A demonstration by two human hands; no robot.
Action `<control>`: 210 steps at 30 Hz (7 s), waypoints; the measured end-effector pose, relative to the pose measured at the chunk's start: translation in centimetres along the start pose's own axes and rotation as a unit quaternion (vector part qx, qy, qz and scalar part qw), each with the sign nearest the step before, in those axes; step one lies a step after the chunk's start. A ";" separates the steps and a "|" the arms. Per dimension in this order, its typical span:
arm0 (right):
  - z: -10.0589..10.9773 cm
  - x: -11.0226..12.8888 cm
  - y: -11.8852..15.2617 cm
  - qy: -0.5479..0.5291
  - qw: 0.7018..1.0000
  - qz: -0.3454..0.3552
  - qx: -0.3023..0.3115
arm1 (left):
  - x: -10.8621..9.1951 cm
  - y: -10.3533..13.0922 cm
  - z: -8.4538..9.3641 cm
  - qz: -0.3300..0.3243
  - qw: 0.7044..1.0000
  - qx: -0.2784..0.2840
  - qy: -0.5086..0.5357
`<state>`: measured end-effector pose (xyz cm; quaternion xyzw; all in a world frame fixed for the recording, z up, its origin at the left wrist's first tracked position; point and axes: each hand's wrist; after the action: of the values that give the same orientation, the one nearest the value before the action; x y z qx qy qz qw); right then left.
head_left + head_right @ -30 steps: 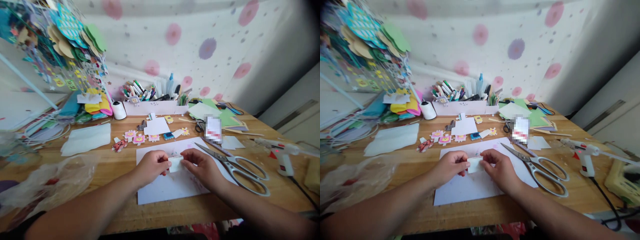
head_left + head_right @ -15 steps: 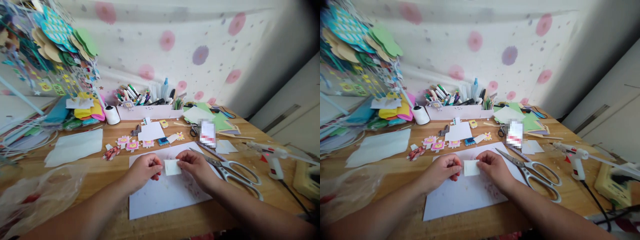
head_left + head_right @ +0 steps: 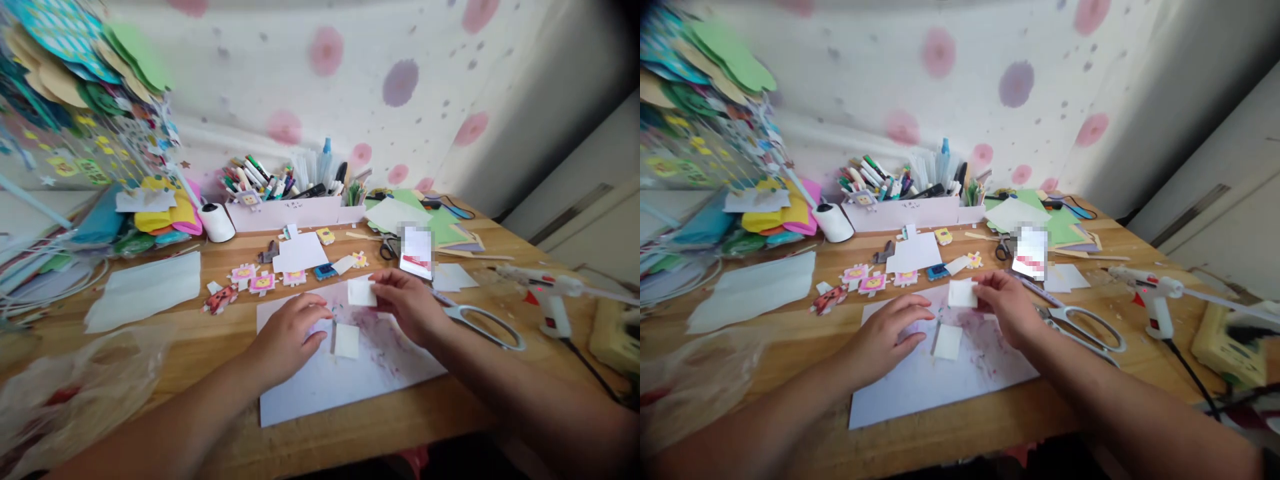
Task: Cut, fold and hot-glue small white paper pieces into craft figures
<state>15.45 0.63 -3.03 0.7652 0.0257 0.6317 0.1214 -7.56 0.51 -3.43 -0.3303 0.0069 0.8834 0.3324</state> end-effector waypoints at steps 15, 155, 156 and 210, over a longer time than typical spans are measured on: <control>1.0 -0.5 0.8 0.099 0.993 0.035 0.043 | -1.8 -0.1 -2.2 -0.064 0.995 0.057 -0.053; 5.6 4.5 2.2 0.592 0.767 0.247 0.028 | -3.5 0.7 0.9 0.183 0.901 0.019 0.393; 4.7 4.4 1.8 0.585 0.769 0.255 0.045 | -3.7 0.7 1.0 0.175 0.901 0.039 0.396; 9.4 4.4 2.3 0.698 0.664 0.259 0.071 | -2.2 0.5 0.1 0.234 0.897 0.016 0.375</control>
<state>25.23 -2.23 0.12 0.0831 -0.0512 0.9831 -0.1551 -6.72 -1.14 -2.19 -0.6207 0.2222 0.7460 0.0942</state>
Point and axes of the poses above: each hand's wrist, its own y-axis away from the middle knuckle, its own z-axis out of the back of the hand, x = y × z, and after that the axes turned 2 degrees about -x, right-handed
